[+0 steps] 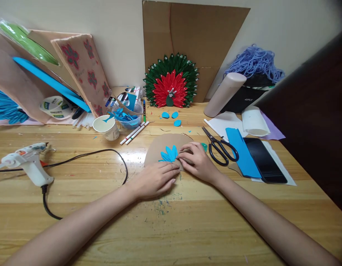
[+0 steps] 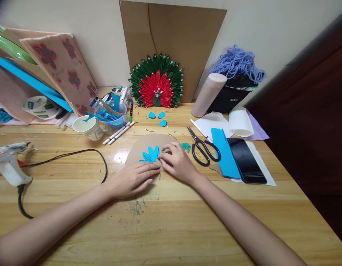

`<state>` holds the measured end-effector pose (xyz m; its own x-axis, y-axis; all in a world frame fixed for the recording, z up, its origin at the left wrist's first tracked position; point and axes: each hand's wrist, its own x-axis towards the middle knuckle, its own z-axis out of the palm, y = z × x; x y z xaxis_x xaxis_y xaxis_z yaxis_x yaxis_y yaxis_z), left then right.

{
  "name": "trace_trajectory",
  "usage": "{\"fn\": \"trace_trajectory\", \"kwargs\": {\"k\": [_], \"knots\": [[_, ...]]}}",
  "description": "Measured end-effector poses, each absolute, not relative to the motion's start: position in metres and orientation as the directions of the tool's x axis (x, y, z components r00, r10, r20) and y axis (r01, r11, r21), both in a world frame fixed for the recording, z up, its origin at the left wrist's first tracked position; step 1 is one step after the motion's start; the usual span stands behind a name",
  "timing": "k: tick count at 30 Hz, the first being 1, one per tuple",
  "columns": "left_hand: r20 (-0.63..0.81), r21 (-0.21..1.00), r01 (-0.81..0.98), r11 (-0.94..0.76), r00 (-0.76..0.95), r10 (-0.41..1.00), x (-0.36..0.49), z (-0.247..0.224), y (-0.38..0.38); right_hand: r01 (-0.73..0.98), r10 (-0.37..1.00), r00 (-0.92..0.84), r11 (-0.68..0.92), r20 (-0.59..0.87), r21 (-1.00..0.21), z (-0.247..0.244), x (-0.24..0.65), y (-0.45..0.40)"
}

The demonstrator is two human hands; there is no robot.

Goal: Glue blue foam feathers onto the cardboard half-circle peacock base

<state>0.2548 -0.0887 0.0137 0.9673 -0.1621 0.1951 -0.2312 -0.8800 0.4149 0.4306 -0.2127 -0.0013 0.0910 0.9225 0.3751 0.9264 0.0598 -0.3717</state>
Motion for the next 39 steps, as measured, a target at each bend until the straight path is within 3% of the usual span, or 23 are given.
{"fn": "trace_trajectory", "kwargs": {"k": [15,22,31,33,39], "knots": [[0.192,0.426,-0.234,-0.874,0.967,-0.165,0.255,0.015,-0.089,0.963,0.942,0.072,0.019,0.326,-0.269,-0.003,0.428,-0.211],[0.228,0.432,-0.247,-0.867,0.96,-0.16,0.254,0.014,-0.089,0.92,0.943,0.113,0.02,0.314,-0.392,0.003,0.427,-0.208],[0.25,0.424,-0.267,-0.865,0.953,-0.172,0.254,0.018,-0.09,0.915,0.95,0.082,0.048,0.301,-0.401,0.005,0.426,-0.209],[0.293,0.448,-0.232,-0.863,0.95,-0.103,0.253,0.018,-0.089,0.915,0.951,0.057,0.071,0.304,-0.396,0.005,0.426,-0.209],[0.324,0.532,0.226,-0.816,0.836,0.442,0.253,0.006,-0.074,0.912,0.943,0.102,0.039,0.318,-0.409,0.002,0.427,-0.21]]}}
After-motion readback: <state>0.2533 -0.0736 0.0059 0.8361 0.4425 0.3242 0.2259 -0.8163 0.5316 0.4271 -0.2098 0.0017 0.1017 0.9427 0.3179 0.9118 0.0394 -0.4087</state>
